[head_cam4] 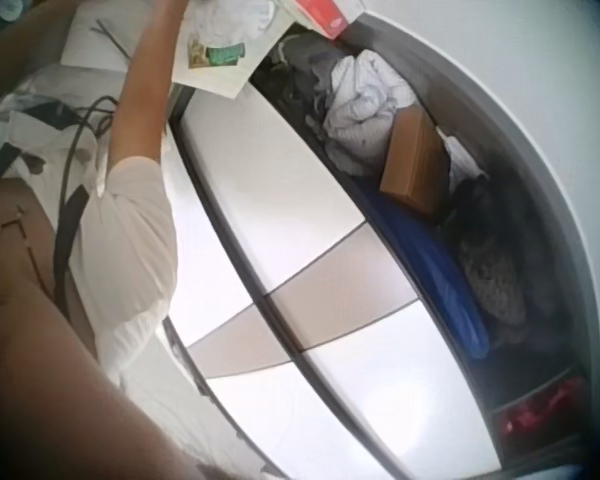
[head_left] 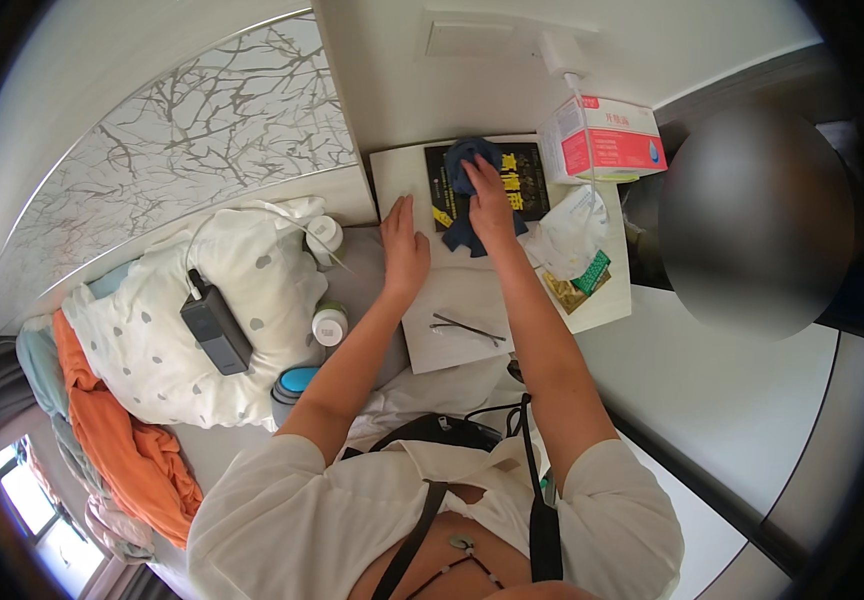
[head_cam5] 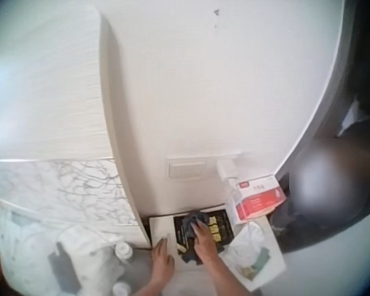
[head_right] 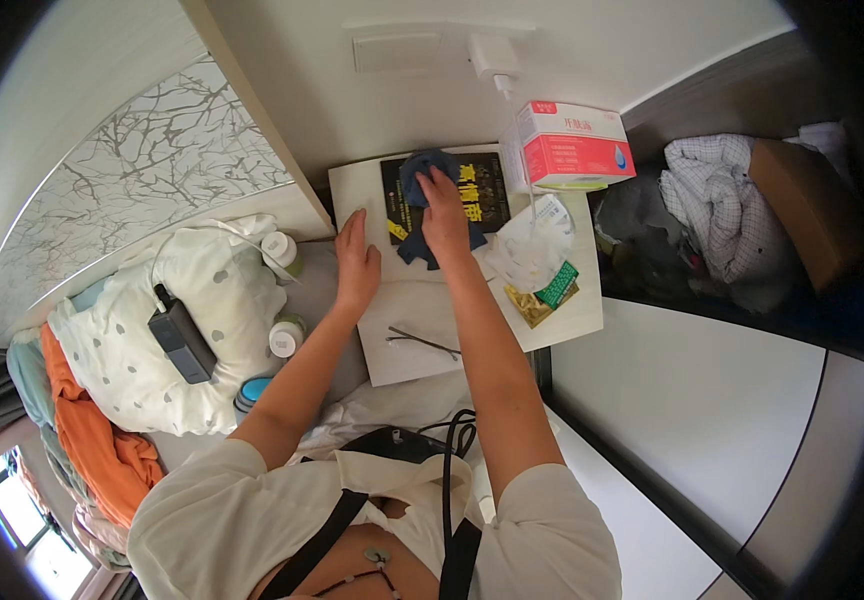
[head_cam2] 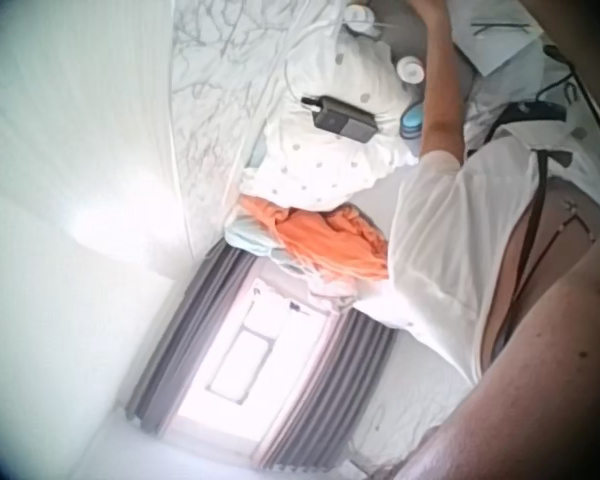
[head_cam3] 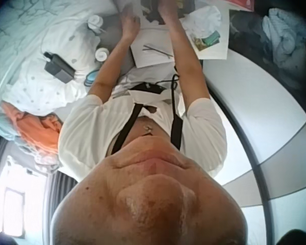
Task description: The person wipes a blue neck pillow, two boxes, a book, and two small bottles with a cloth.
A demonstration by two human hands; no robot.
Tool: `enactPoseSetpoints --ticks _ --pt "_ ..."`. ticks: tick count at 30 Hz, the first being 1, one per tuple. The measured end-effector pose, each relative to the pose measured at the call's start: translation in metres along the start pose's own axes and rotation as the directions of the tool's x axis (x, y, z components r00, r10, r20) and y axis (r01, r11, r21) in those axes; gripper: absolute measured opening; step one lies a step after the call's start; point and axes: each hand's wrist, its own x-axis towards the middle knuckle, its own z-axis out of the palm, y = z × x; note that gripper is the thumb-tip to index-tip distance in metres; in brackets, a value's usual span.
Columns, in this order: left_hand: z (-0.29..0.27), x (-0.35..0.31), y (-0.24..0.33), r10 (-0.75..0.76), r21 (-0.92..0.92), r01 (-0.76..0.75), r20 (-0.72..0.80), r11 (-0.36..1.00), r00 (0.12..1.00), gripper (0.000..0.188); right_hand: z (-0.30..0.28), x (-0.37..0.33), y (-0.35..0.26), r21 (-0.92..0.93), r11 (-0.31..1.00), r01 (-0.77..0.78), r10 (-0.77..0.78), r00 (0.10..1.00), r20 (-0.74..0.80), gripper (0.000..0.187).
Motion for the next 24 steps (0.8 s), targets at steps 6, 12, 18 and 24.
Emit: enactPoseSetpoints --ticks 6,12,18,24 --pt "0.012 0.010 0.000 0.134 0.088 -0.139 0.066 0.986 0.989 0.041 -0.004 -0.003 0.000 -0.043 0.998 -0.039 0.039 0.999 0.011 0.054" --pt "0.014 0.008 -0.005 0.111 0.065 -0.117 0.087 0.991 0.990 0.047 -0.011 0.010 0.045 -0.272 0.935 -0.230 0.126 0.928 -0.351 0.050" --pt "0.013 0.006 -0.001 0.019 -0.052 -0.016 0.050 0.999 0.999 0.062 0.015 0.011 -0.001 -0.023 0.991 0.128 -0.127 0.990 0.057 0.047" --pt "0.015 0.005 -0.005 0.036 -0.024 -0.035 0.057 0.999 0.998 0.065 0.001 0.007 -0.004 -0.324 0.942 0.087 -0.087 0.996 0.014 0.041"
